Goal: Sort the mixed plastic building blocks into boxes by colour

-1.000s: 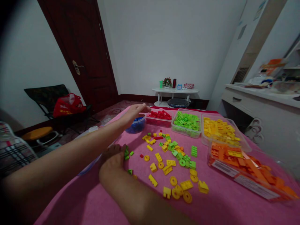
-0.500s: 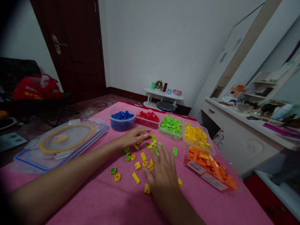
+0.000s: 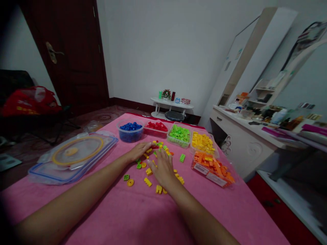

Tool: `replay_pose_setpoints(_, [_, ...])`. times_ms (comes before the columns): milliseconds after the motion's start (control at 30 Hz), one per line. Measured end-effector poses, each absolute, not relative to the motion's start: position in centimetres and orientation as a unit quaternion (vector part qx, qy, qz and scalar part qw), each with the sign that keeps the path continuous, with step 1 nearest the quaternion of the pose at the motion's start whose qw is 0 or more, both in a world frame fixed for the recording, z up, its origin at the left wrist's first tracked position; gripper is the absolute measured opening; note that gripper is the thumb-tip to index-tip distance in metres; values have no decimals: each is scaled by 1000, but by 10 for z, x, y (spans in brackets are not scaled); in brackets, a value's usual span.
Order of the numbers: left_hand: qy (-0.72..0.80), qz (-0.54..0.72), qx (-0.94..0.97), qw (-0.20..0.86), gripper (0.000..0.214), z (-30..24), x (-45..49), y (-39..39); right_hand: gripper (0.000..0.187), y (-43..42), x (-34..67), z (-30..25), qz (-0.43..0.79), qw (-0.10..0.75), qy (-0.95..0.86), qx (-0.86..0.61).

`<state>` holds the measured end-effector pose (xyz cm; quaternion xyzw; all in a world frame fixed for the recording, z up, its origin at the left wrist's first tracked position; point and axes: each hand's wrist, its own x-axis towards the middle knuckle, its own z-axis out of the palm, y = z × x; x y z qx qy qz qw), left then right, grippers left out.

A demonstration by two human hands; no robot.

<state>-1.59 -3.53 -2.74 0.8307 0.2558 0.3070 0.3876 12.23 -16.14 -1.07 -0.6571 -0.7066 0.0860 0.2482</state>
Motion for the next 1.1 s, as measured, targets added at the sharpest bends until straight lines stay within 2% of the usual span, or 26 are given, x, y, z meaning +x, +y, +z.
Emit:
replay_pose_setpoints(100, [272,343,772,460,62,-30,-18,-36,54,-150,109,-9,102,316,-748,-574])
replay_pose_setpoints(200, [275,352,774,450,61,-32,-19,-36,45,-144,119,-1,98,376,-762,-518])
replay_pose_setpoints(267, [282,359,785,418,56,-32,-19,-35,39,-143,138,6,47,379,-751,-539])
replay_pose_setpoints(333, [291,371,804,362,45,-32,-18,-35,36,-144,163,13,-32,327,-733,-596])
replay_pose_setpoints(467, [281,382,852,223,25,-28,-18,-40,34,-151,195,23,-145,88,-689,-705])
replay_pose_setpoints(567, [243,349,892,152,28,-27,-17,-45,32,-156,192,23,-144,-60,-659,-736])
replay_pose_setpoints(667, [245,309,912,109,31,-29,-17,-46,35,-155,182,19,-116,-110,-637,-755])
replay_pose_setpoints(767, [277,287,912,97,29,-30,-17,-45,33,-154,180,18,-118,-92,-621,-769])
replay_pose_setpoints(900, [296,280,911,60,20,-28,-16,-46,31,-155,183,21,-140,16,-635,-760])
replay_pose_setpoints(1000, [306,303,902,41,17,-26,-17,-49,40,-152,184,17,-82,61,-698,-708])
replay_pose_setpoints(1100, [301,343,889,36,22,-25,-17,-50,37,-146,189,7,-17,87,-730,-678])
